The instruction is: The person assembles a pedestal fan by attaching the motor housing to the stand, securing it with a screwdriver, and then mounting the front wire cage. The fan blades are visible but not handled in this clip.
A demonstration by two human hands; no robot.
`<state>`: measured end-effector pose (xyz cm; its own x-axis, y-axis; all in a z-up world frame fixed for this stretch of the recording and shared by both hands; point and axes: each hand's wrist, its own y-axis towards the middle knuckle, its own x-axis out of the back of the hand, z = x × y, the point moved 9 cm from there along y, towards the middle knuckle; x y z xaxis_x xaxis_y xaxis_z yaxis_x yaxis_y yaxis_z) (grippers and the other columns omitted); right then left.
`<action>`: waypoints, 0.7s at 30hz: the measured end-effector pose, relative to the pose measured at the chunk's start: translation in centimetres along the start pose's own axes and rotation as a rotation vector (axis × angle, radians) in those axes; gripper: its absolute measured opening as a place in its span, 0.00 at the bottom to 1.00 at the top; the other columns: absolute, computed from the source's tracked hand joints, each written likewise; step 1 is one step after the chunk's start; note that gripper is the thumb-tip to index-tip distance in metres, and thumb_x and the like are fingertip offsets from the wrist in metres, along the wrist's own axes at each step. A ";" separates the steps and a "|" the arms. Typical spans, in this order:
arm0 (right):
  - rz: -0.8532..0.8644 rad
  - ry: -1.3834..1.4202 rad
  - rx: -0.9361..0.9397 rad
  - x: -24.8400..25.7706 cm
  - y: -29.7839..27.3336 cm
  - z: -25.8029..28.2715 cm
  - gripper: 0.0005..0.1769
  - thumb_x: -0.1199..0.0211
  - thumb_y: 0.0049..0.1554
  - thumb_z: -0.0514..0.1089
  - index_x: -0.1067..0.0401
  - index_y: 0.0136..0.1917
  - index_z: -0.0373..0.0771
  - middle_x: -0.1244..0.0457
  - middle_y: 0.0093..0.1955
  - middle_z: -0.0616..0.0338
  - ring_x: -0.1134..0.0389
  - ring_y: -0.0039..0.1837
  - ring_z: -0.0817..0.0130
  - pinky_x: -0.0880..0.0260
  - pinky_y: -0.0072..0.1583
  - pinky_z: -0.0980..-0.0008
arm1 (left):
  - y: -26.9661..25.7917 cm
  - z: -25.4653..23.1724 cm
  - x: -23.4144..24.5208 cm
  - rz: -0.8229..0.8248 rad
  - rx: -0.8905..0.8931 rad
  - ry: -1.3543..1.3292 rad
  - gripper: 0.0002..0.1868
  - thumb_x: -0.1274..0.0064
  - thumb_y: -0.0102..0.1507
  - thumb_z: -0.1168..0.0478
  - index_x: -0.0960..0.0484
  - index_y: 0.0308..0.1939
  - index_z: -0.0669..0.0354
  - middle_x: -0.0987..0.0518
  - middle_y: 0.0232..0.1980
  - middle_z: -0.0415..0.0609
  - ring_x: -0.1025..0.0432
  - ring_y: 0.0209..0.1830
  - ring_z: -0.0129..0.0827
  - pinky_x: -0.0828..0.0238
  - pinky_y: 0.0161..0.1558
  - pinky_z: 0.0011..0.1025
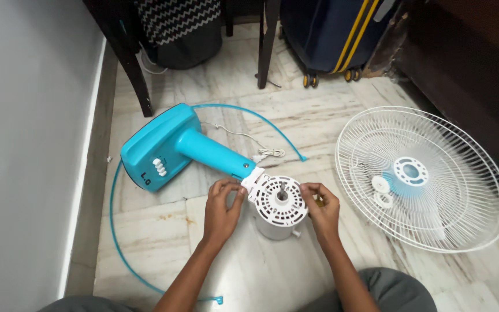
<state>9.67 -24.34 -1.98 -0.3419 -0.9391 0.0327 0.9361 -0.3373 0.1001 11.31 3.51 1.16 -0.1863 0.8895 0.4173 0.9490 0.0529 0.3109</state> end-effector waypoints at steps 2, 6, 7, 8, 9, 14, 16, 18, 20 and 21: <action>-0.009 0.136 -0.133 0.5 0.6 -1.7 0.15 0.34 0.61 0.49 0.22 0.51 0.34 0.37 0.35 0.66 0.44 0.33 0.82 0.47 0.33 0.81 | 0.0 0.8 -0.4 -0.003 0.010 0.007 0.08 0.42 0.62 0.59 0.15 0.40 0.60 0.20 0.54 0.51 0.27 0.58 0.45 0.32 0.59 0.39; -0.047 0.088 -0.146 0.7 2.5 -2.7 0.12 0.31 0.57 0.45 0.23 0.48 0.33 0.35 0.36 0.67 0.38 0.33 0.83 0.41 0.33 0.80 | 0.2 2.2 -1.1 0.022 0.052 0.000 0.08 0.41 0.61 0.61 0.14 0.41 0.60 0.18 0.51 0.50 0.24 0.55 0.44 0.31 0.58 0.38; -0.030 0.025 -0.069 0.6 3.3 -2.1 0.12 0.31 0.57 0.45 0.22 0.48 0.33 0.33 0.37 0.66 0.36 0.35 0.83 0.39 0.35 0.81 | 0.4 2.4 -1.3 0.028 0.060 0.009 0.08 0.40 0.60 0.61 0.14 0.42 0.60 0.18 0.52 0.50 0.24 0.56 0.44 0.30 0.58 0.38; -0.014 -0.037 0.009 0.5 4.3 -1.3 0.11 0.30 0.57 0.44 0.21 0.48 0.33 0.32 0.38 0.66 0.35 0.36 0.84 0.38 0.37 0.82 | 0.5 2.6 -1.5 0.035 0.068 0.018 0.09 0.40 0.60 0.61 0.14 0.43 0.60 0.18 0.52 0.50 0.24 0.56 0.44 0.30 0.58 0.39; 0.005 -0.097 0.082 0.1 4.8 -0.7 0.11 0.29 0.57 0.44 0.20 0.48 0.34 0.30 0.38 0.65 0.33 0.38 0.84 0.36 0.39 0.82 | 0.5 2.9 -1.4 0.042 0.079 0.031 0.10 0.40 0.60 0.61 0.13 0.44 0.59 0.18 0.53 0.50 0.24 0.56 0.45 0.30 0.58 0.39; 0.031 -0.177 -0.189 -0.7 6.8 -2.5 0.11 0.31 0.56 0.45 0.18 0.49 0.36 0.32 0.37 0.61 0.41 0.32 0.80 0.46 0.32 0.77 | 0.6 5.1 -2.1 0.103 0.268 0.056 0.20 0.39 0.60 0.58 0.17 0.56 0.55 0.18 0.58 0.48 0.24 0.56 0.41 0.27 0.54 0.38; 0.106 -0.127 -0.188 -2.0 7.0 -2.0 0.12 0.32 0.57 0.45 0.18 0.50 0.36 0.30 0.39 0.62 0.38 0.33 0.81 0.43 0.33 0.78 | 1.2 5.7 -2.5 0.113 0.326 -0.017 0.24 0.40 0.60 0.57 0.21 0.61 0.54 0.18 0.58 0.49 0.23 0.56 0.40 0.27 0.54 0.37; 0.227 -0.031 -0.094 -3.6 6.5 -0.6 0.14 0.32 0.57 0.45 0.19 0.52 0.35 0.28 0.42 0.63 0.34 0.35 0.84 0.35 0.36 0.81 | 1.4 6.1 -2.9 0.108 0.344 -0.144 0.28 0.42 0.61 0.58 0.26 0.65 0.55 0.18 0.57 0.51 0.23 0.57 0.39 0.27 0.55 0.36; 0.247 -0.006 -0.217 -3.7 6.1 -0.9 0.15 0.36 0.59 0.48 0.20 0.52 0.34 0.29 0.41 0.63 0.41 0.30 0.81 0.43 0.32 0.79 | 1.6 6.7 -2.6 0.059 0.370 -0.194 0.26 0.44 0.61 0.60 0.24 0.64 0.57 0.17 0.56 0.52 0.23 0.57 0.41 0.27 0.54 0.37; 0.257 0.006 -0.278 -3.7 5.7 -1.0 0.17 0.37 0.60 0.49 0.20 0.52 0.34 0.30 0.41 0.62 0.44 0.28 0.80 0.47 0.30 0.78 | 1.6 7.1 -2.4 0.035 0.383 -0.220 0.25 0.45 0.61 0.61 0.23 0.63 0.58 0.17 0.55 0.52 0.22 0.57 0.41 0.28 0.54 0.38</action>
<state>16.36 -22.87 -2.57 -0.0935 -0.9955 0.0162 0.9782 -0.0949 -0.1849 15.04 4.65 -5.44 -0.1332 0.9670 0.2172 0.9873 0.1485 -0.0559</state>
